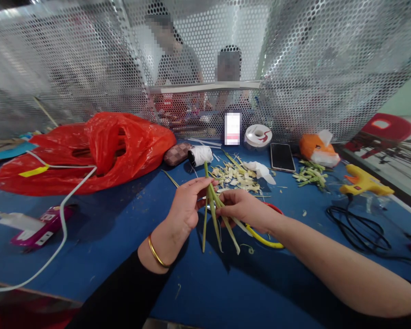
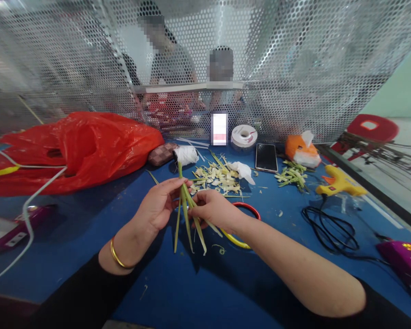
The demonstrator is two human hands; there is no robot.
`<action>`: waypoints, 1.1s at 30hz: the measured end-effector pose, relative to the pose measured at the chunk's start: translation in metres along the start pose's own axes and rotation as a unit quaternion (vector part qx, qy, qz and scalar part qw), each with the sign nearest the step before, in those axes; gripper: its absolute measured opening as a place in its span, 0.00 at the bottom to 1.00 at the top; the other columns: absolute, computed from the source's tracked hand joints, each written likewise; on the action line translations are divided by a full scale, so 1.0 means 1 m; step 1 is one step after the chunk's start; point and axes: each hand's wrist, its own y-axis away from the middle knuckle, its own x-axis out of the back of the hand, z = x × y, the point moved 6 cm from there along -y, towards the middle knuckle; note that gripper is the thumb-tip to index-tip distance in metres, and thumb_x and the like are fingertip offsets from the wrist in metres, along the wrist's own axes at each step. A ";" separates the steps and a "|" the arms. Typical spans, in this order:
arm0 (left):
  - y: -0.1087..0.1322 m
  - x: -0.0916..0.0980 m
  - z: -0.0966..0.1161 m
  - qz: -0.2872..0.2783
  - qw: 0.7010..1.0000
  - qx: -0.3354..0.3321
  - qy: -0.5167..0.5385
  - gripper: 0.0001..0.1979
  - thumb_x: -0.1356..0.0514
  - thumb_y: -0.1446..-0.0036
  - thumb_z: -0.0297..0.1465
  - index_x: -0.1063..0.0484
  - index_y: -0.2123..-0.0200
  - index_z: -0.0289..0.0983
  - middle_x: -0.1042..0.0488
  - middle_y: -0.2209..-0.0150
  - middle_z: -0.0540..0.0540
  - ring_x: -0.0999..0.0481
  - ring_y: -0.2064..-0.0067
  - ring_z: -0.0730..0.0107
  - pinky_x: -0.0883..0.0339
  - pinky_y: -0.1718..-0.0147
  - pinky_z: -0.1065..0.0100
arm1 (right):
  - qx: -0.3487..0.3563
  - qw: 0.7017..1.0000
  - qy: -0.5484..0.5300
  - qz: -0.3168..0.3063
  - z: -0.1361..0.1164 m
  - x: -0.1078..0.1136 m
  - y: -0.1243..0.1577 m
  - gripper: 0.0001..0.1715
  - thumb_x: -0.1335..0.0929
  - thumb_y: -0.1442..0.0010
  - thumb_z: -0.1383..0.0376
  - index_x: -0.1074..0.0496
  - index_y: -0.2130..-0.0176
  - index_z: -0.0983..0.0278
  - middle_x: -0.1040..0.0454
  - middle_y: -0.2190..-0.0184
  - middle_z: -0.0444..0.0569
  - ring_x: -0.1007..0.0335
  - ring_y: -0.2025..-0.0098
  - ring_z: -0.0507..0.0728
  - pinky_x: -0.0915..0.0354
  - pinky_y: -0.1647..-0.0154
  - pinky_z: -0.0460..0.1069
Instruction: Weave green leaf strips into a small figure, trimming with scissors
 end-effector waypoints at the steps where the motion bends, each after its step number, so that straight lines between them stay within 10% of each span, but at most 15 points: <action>1: 0.000 0.000 0.000 -0.002 1.000 0.004 0.004 0.09 0.31 0.58 0.32 0.22 0.72 0.34 0.21 0.70 0.45 0.25 0.71 0.71 0.33 0.75 0.72 | 0.004 1.000 0.012 0.006 0.000 0.001 0.000 0.08 0.32 0.48 0.74 0.34 0.73 0.64 0.29 0.81 0.41 0.27 0.78 0.50 0.36 0.81 0.42; 19: 0.002 -0.005 -0.003 -0.003 1.000 -0.011 0.020 0.07 0.30 0.60 0.30 0.22 0.75 0.34 0.21 0.73 0.46 0.24 0.72 0.72 0.32 0.69 0.71 | 0.083 0.991 0.097 -0.038 -0.017 0.009 0.005 0.03 0.28 0.50 0.67 0.28 0.73 0.63 0.26 0.75 0.44 0.30 0.72 0.52 0.34 0.68 0.48; 26: 0.008 -0.012 -0.010 -0.017 1.000 0.023 0.007 0.07 0.30 0.59 0.30 0.22 0.74 0.35 0.21 0.73 0.45 0.23 0.72 0.71 0.32 0.70 0.71 | 0.142 0.980 0.029 0.136 -0.033 0.039 0.008 0.06 0.28 0.49 0.61 0.23 0.72 0.62 0.24 0.73 0.46 0.35 0.72 0.52 0.37 0.68 0.49; 33: 0.014 -0.020 -0.016 -0.051 0.998 0.021 -0.024 0.07 0.30 0.59 0.31 0.22 0.75 0.34 0.22 0.75 0.46 0.23 0.73 0.70 0.33 0.73 0.72 | 0.156 0.975 -0.043 0.153 -0.036 0.039 0.010 0.07 0.26 0.52 0.62 0.24 0.74 0.63 0.32 0.80 0.41 0.40 0.77 0.49 0.41 0.72 0.48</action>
